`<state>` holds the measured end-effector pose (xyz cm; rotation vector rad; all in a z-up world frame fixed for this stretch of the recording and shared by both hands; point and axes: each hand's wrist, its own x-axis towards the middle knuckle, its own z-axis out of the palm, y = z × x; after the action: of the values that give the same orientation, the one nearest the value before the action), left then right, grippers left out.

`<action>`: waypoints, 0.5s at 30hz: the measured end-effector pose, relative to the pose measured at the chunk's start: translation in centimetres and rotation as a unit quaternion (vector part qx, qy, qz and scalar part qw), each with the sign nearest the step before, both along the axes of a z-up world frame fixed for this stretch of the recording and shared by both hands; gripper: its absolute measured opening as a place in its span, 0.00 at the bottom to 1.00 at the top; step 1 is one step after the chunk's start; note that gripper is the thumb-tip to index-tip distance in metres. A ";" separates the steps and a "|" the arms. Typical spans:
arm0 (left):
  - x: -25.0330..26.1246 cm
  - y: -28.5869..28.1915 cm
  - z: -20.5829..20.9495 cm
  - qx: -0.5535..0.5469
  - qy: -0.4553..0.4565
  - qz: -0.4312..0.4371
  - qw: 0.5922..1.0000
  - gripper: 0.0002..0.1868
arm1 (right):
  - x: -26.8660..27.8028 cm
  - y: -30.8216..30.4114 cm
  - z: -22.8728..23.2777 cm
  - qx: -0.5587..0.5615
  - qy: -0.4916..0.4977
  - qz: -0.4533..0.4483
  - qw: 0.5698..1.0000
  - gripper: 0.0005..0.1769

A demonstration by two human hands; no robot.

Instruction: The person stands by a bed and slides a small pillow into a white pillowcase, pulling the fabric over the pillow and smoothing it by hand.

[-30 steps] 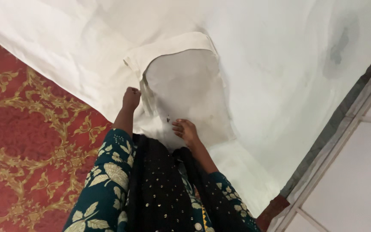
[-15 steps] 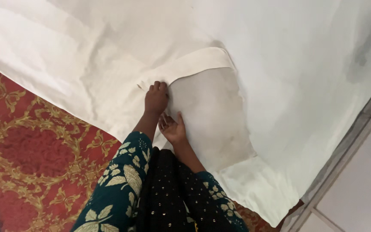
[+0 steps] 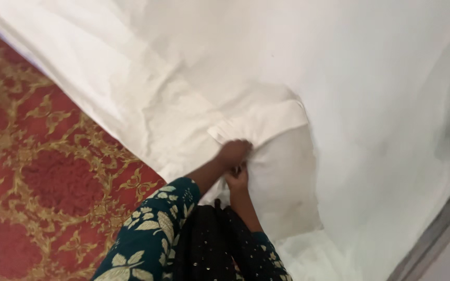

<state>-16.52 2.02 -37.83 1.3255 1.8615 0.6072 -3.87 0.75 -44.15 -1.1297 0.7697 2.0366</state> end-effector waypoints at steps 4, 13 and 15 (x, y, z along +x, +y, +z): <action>5.9 -2.5 -0.5 0.104 0.100 -0.170 0.975 0.14 | 0.4 -0.3 2.2 0.025 -0.023 0.049 0.998 0.28; 4.3 -5.3 -1.2 -0.026 0.086 -0.089 0.992 0.23 | 3.7 -0.5 5.4 0.069 -0.048 0.161 0.983 0.30; 3.6 -5.2 -0.9 -0.047 0.091 -0.092 0.990 0.25 | 3.8 0.1 5.5 0.078 -0.071 0.205 0.973 0.26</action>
<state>-12.93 -3.15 -38.73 1.5115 1.8598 0.3074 -0.10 0.81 -38.60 -1.4128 0.3135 2.2698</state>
